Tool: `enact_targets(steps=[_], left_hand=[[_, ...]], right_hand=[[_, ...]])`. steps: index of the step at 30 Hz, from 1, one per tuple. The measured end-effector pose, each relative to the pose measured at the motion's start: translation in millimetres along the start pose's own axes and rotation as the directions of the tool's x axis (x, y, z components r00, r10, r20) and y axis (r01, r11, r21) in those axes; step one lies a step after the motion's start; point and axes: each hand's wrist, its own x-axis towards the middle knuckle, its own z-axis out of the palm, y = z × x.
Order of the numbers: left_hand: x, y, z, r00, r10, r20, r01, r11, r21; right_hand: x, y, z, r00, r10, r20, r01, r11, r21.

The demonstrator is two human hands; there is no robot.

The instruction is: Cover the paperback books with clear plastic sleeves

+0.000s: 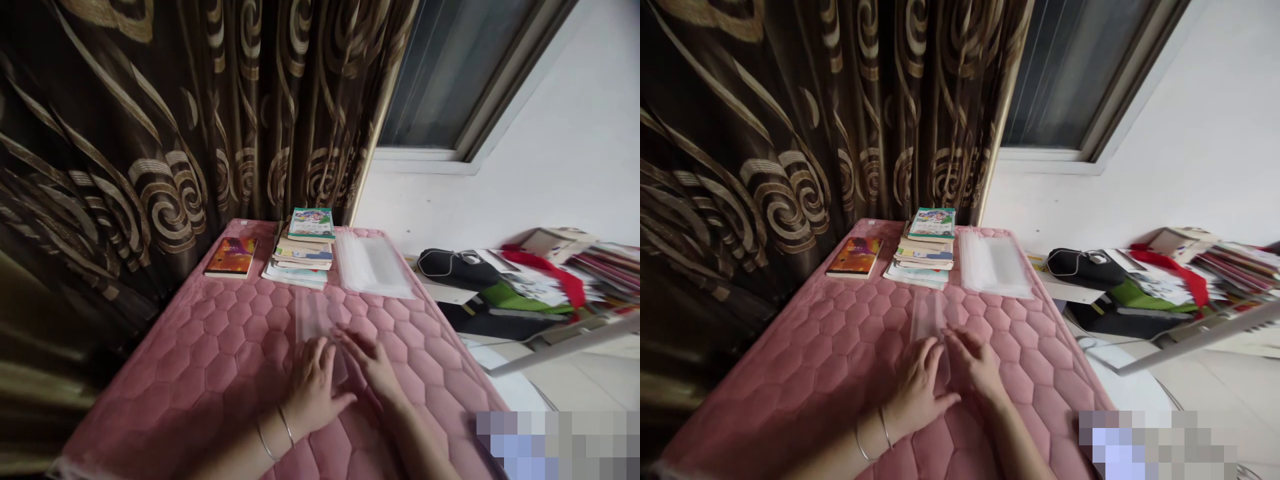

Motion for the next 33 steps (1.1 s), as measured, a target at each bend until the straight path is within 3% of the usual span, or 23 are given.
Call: enact_targets(steps=[2,4,7,9,11,14,17,21,24,27,30,33], left_hand=[[3,0,-4.1,0.996,-0.082,-0.028,0.082,0.997,0.0],[6,-4,-12.5,0.986,-0.158,-0.048,0.156,0.987,-0.034],[5,-17,-30.5,0.943,-0.298,-0.145,0.271,0.946,-0.179],[-3,-28,-43.6,0.883,-0.427,-0.193,0.343,0.87,-0.353],[-16,-38,-56.1,0.818,-0.555,-0.153,0.402,0.741,-0.538],[-39,-55,-70.4,0.696,-0.717,-0.034,0.513,0.531,-0.674],[-59,-74,-77.7,0.612,-0.79,-0.024,0.592,0.479,-0.649],[-73,-94,-83.2,0.634,-0.768,-0.088,0.648,0.59,-0.482],[-75,-98,-89.5,0.642,-0.754,-0.14,0.739,0.657,-0.152],[-74,-95,-94.7,0.647,-0.753,-0.125,0.763,0.637,0.113],[-74,-92,-95.0,0.66,-0.747,-0.083,0.742,0.631,0.226],[-74,-90,-91.8,0.675,-0.737,-0.03,0.711,0.639,0.293]], right_hand=[[-5,-4,9,0.992,-0.028,0.12,0.029,1.0,-0.003],[-7,-4,14,0.985,-0.048,0.168,0.055,0.998,-0.04],[-2,4,12,0.994,-0.108,0.014,0.109,0.981,-0.163],[4,11,7,0.979,-0.147,-0.144,0.088,0.931,-0.354],[10,18,3,0.963,-0.135,-0.234,-0.012,0.843,-0.538],[18,24,5,0.972,-0.061,-0.226,-0.11,0.732,-0.672],[22,26,13,0.988,-0.032,-0.152,-0.081,0.726,-0.683],[21,31,22,0.992,-0.066,-0.105,-0.022,0.737,-0.675],[18,34,28,0.99,-0.099,-0.1,0.006,0.736,-0.677],[15,33,30,0.99,-0.125,-0.073,0.047,0.756,-0.652],[14,26,20,0.995,-0.081,-0.05,0.032,0.782,-0.622],[14,23,-7,0.997,0.007,-0.083,-0.058,0.777,-0.627]])
